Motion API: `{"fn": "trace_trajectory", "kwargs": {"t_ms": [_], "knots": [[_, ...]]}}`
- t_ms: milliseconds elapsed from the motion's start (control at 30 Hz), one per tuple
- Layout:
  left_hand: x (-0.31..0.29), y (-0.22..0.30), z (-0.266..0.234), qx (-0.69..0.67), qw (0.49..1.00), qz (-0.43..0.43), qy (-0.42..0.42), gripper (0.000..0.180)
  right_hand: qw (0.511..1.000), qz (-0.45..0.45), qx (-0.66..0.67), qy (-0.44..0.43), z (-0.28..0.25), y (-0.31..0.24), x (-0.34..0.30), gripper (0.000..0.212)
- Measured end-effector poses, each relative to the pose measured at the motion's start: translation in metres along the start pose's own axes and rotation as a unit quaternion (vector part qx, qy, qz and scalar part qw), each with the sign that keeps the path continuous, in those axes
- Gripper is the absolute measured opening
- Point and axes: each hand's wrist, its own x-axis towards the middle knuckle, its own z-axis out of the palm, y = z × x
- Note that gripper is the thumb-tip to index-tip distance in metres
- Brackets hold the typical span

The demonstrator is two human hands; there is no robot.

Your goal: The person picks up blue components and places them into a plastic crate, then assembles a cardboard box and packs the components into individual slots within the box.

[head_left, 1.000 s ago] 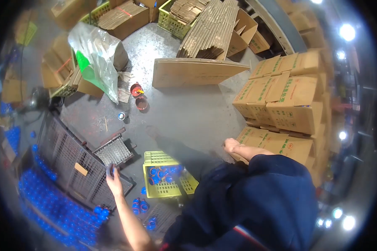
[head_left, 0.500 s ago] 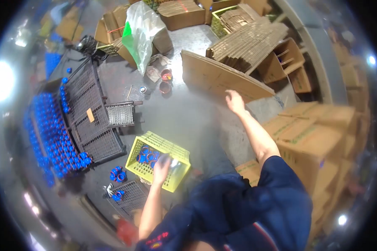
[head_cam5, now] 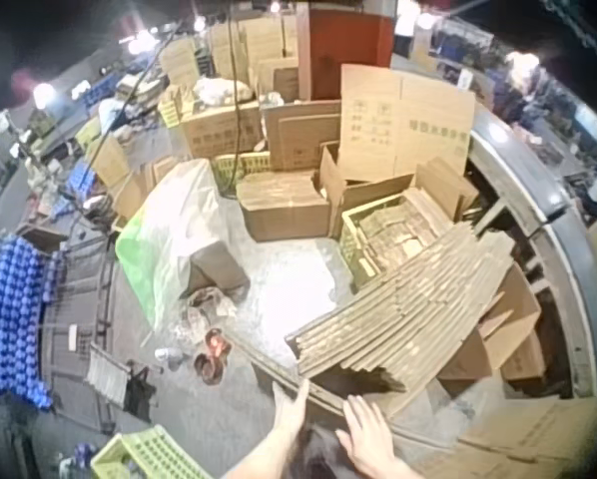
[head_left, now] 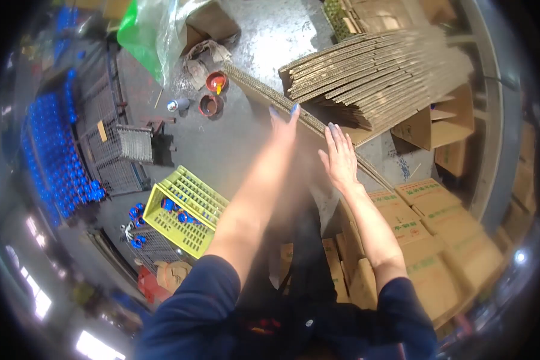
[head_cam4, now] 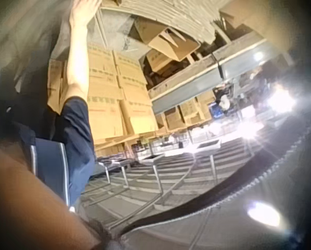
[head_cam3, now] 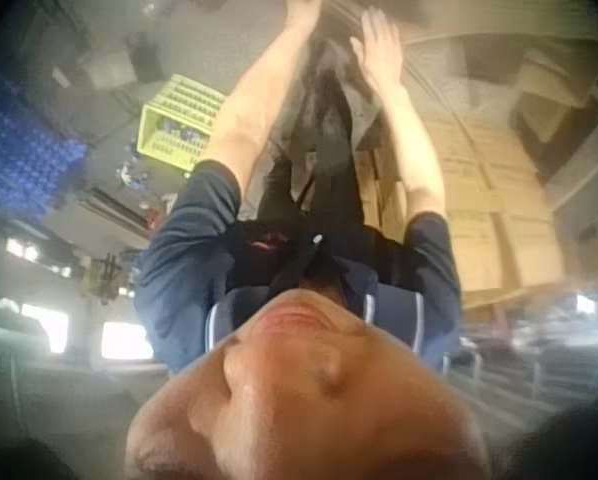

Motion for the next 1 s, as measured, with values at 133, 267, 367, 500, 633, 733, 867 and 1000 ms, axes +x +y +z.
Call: {"fn": "trace_trajectory", "kwargs": {"t_ms": [133,267,367,500,633,733,867,1000], "knots": [[-0.022,-0.009,-0.001,-0.129,0.987,0.083,-0.053,0.107,0.999,0.006,0.040,0.015,-0.004,0.021,-0.001,0.064],[-0.060,-0.087,-0.049,0.000,0.997,0.068,-0.019,0.063,0.997,-0.014,0.060,0.050,-0.001,0.006,0.009,0.062],[-0.057,-0.248,-0.069,-0.069,0.996,0.053,0.000,0.029,0.998,-0.014,0.018,0.058,0.011,-0.007,0.014,0.062],[-0.103,-0.296,-0.127,-0.148,0.985,0.055,-0.071,0.049,0.997,0.034,-0.061,0.033,0.044,0.005,0.020,0.073],[-0.207,-0.228,-0.215,-0.050,0.993,-0.037,-0.098,0.041,0.976,0.176,-0.061,-0.111,0.002,-0.001,0.013,0.046],[-0.300,-0.172,-0.304,-0.289,0.955,-0.059,-0.026,0.041,0.995,0.091,-0.047,-0.022,-0.033,-0.069,-0.020,0.025],[-0.356,-0.184,-0.414,-0.273,0.959,-0.004,0.071,0.048,0.958,-0.002,-0.026,0.284,-0.108,-0.148,-0.096,0.020],[-0.384,-0.186,-0.513,-0.282,0.953,0.047,0.101,0.045,0.907,0.168,0.103,0.373,-0.252,-0.190,-0.249,0.028]]}}
